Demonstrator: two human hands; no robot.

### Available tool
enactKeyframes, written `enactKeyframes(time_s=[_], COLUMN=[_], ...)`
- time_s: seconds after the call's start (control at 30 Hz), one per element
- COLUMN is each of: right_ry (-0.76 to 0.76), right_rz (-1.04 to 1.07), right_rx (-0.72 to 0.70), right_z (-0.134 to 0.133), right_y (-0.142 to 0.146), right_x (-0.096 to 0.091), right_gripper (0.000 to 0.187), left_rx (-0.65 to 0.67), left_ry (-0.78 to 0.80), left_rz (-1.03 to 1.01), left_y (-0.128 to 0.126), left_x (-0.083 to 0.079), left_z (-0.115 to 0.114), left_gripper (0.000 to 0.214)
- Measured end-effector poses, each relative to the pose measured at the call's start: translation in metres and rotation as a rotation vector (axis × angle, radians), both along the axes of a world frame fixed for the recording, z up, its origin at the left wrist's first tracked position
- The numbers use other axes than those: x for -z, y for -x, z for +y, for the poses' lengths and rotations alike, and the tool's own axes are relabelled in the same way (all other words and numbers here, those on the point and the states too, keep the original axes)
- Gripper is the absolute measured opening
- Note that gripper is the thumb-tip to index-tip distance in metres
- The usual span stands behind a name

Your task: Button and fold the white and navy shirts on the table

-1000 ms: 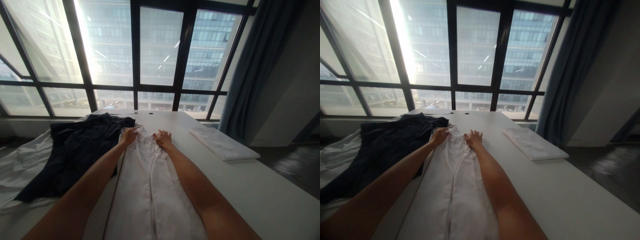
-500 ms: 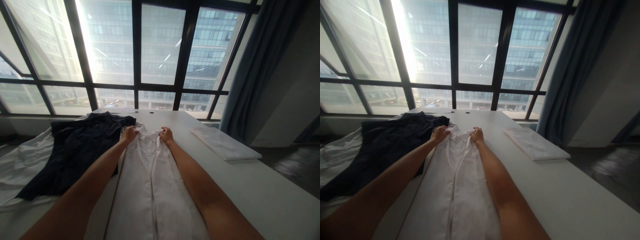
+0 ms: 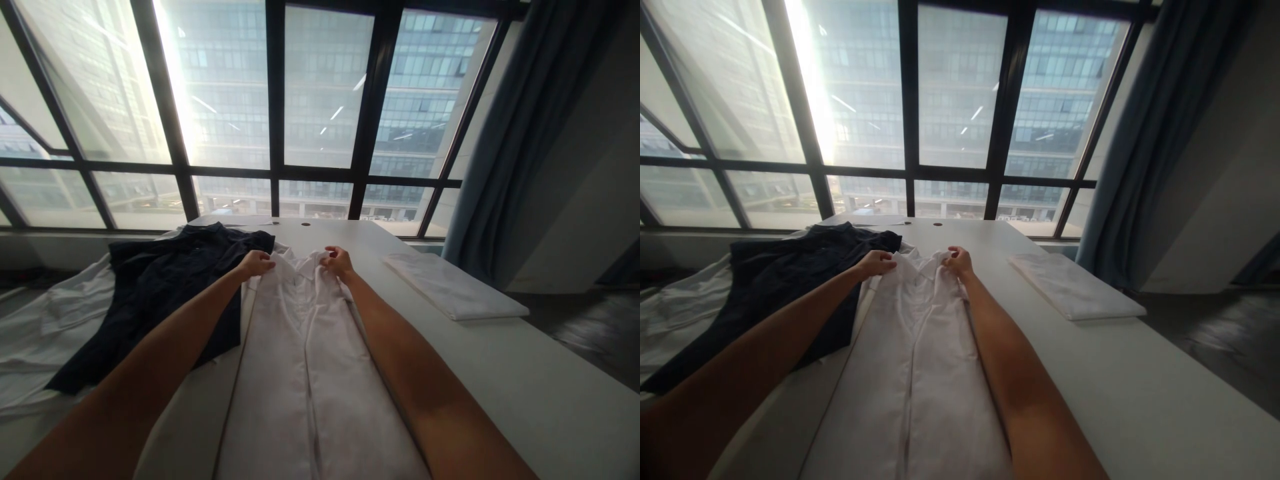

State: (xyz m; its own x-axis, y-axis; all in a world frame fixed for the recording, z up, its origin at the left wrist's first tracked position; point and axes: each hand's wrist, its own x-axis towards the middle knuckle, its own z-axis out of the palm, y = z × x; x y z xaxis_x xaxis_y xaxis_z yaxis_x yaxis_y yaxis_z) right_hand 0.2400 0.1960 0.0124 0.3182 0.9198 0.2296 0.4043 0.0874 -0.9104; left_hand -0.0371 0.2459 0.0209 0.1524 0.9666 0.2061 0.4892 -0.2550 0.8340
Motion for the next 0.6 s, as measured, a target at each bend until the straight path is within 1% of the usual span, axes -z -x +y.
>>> enactKeyframes(time_s=[0.07,0.1,0.13,0.17,0.23,0.3,0.33,0.37,0.4,0.43,0.47,0.5,0.53,0.6], right_ry=[-0.012,-0.009,-0.011,-0.023,-0.065,-0.106,-0.118,-0.121,-0.115,-0.100,-0.078,-0.044,-0.003,0.070], right_rz=[0.175,0.204,0.179,0.115,-0.047,-0.169,-0.202,-0.227,-0.261,-0.296,-0.322,-0.358,-0.412,-0.581], right_rx=[-0.123,-0.167,-0.181,-0.161,-0.062,0.059,0.105,0.135,0.151,0.149,0.130,0.089,0.030,-0.125], right_z=[0.001,0.003,0.005,0.009,0.019,0.030,0.034,0.036,0.036,0.032,0.025,0.016,0.004,-0.024], right_y=[0.000,-0.001,-0.002,-0.003,-0.004,-0.003,-0.002,-0.001,0.001,0.004,0.006,0.008,0.011,0.017], right_x=[-0.006,-0.012,-0.019,-0.027,-0.048,-0.070,-0.079,-0.085,-0.089,-0.089,-0.085,-0.077,-0.067,-0.041], right_gripper=[0.052,0.048,0.044,0.042,0.040,0.044,0.048,0.053,0.058,0.062,0.064,0.062,0.058,0.046], left_rx=[-0.018,-0.026,-0.029,-0.032,-0.072,-0.165,-0.224,-0.277,-0.315,-0.327,-0.310,-0.258,-0.180,0.010], left_ry=[-0.104,-0.151,-0.189,-0.223,-0.296,-0.374,-0.403,-0.421,-0.421,-0.405,-0.374,-0.337,-0.295,-0.227], left_rz=[0.007,0.036,0.059,0.083,0.140,0.195,0.215,0.234,0.259,0.297,0.351,0.419,0.493,0.626], left_y=[0.002,0.003,0.003,0.003,0.001,-0.005,-0.008,-0.011,-0.013,-0.016,-0.018,-0.019,-0.021,-0.023], left_x=[-0.009,-0.017,-0.026,-0.037,-0.061,-0.082,-0.090,-0.094,-0.094,-0.091,-0.083,-0.073,-0.060,-0.030], left_z=[0.001,0.002,0.004,0.008,0.017,0.026,0.029,0.031,0.030,0.027,0.020,0.011,-0.001,-0.032], left_gripper=[0.036,0.036,0.037,0.037,0.037,0.038,0.040,0.044,0.048,0.051,0.054,0.054,0.054,0.054])
